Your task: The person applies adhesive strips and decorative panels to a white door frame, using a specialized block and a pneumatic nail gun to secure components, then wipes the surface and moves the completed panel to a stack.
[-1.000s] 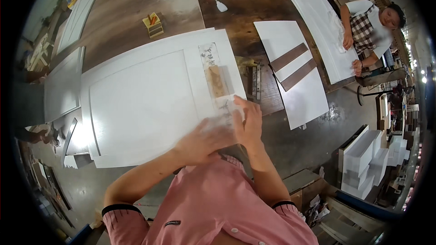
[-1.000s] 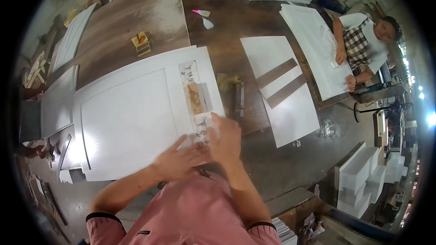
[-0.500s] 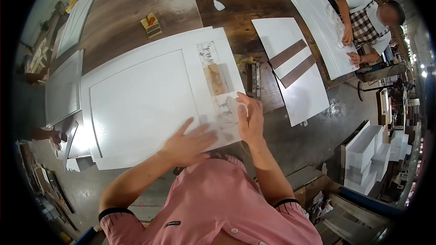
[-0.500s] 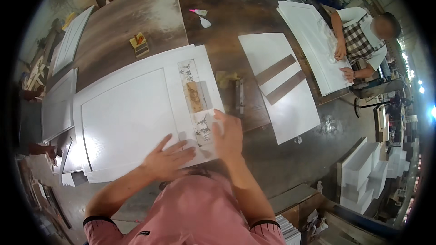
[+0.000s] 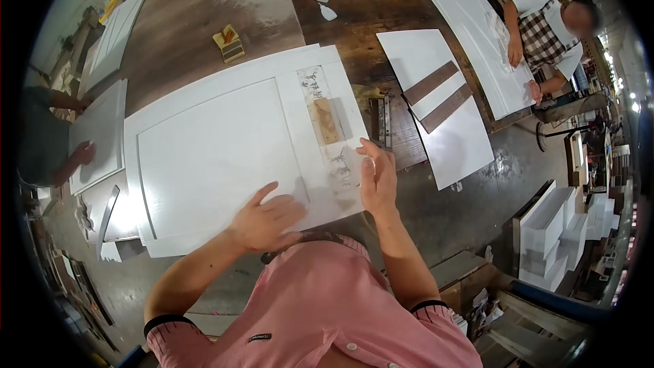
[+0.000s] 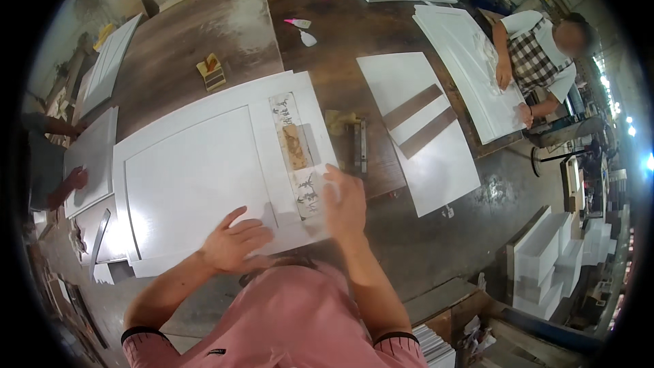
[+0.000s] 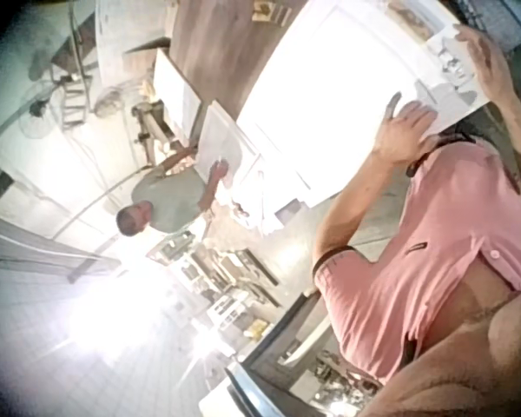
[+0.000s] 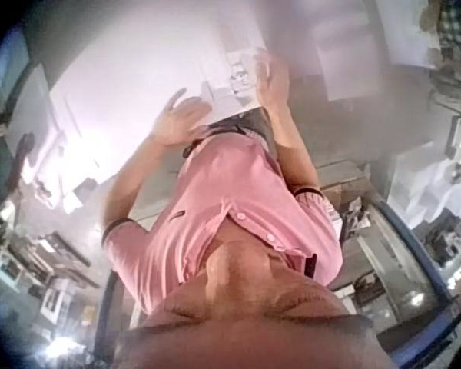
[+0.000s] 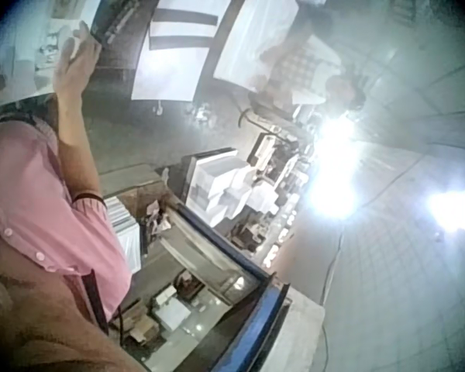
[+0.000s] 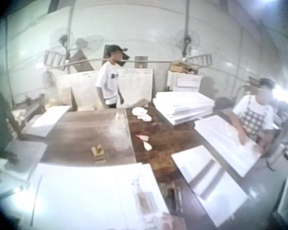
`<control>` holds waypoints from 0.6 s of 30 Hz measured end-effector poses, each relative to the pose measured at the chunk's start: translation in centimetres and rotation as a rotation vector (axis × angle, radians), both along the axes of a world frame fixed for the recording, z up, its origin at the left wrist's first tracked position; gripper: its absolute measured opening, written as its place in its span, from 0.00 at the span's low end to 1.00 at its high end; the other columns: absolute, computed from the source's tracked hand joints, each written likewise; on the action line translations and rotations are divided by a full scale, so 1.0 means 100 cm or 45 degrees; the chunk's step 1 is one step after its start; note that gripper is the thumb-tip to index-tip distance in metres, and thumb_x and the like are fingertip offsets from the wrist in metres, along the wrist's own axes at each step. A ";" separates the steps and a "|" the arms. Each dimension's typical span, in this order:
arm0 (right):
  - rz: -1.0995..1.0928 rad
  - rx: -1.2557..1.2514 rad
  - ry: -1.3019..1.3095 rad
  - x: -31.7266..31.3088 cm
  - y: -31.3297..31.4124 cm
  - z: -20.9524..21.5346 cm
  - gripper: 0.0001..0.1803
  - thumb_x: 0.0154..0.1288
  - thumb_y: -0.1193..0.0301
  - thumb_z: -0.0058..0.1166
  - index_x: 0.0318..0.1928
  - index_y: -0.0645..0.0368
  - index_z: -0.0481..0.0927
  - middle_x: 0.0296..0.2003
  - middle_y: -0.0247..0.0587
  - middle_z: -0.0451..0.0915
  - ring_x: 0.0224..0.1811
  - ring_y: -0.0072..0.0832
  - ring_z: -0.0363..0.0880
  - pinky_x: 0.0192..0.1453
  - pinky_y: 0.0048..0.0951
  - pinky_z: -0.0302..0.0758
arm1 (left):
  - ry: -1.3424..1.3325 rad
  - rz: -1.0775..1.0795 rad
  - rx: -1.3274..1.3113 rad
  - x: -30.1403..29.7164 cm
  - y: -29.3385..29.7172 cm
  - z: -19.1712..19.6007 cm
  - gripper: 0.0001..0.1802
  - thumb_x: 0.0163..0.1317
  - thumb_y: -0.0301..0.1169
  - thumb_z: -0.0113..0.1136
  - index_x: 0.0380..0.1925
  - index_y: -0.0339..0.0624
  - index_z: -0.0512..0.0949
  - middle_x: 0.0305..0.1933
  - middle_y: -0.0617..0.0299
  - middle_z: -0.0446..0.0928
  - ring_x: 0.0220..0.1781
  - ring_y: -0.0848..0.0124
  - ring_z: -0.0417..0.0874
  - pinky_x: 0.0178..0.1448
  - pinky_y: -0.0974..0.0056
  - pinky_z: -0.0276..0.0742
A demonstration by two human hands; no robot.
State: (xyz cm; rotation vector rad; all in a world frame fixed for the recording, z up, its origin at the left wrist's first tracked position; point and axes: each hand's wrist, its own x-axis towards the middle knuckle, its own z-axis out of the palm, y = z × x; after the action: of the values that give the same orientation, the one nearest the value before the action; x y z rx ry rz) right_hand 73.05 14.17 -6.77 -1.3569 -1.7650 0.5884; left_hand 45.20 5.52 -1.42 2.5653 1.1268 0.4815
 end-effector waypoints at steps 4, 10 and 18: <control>0.007 -0.003 -0.004 -0.005 0.000 0.001 0.27 0.84 0.54 0.42 0.65 0.61 0.78 0.52 0.41 0.86 0.56 0.39 0.74 0.63 0.38 0.70 | -0.013 0.285 0.078 -0.005 0.009 -0.027 0.17 0.58 0.38 0.71 0.46 0.48 0.83 0.38 0.67 0.82 0.51 0.61 0.83 0.74 0.52 0.71; 0.008 -0.056 0.083 -0.002 0.000 -0.005 0.26 0.84 0.55 0.42 0.67 0.62 0.77 0.51 0.43 0.85 0.56 0.36 0.73 0.64 0.37 0.69 | -0.016 0.544 -0.244 0.060 0.047 -0.015 0.44 0.57 0.42 0.76 0.72 0.45 0.69 0.77 0.43 0.57 0.82 0.44 0.52 0.85 0.36 0.44; -0.004 -0.093 0.115 0.001 0.002 -0.004 0.23 0.84 0.60 0.43 0.66 0.62 0.77 0.50 0.43 0.85 0.54 0.35 0.73 0.63 0.36 0.69 | 0.207 0.562 -0.689 0.052 0.067 0.002 0.62 0.51 0.46 0.76 0.82 0.50 0.50 0.86 0.36 0.34 0.88 0.38 0.31 0.87 0.36 0.31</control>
State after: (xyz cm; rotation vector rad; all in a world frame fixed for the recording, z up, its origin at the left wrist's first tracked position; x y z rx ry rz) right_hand 73.14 14.34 -7.16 -1.3610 -1.6833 0.7071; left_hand 50.42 12.18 -1.23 1.9166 1.6284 0.0373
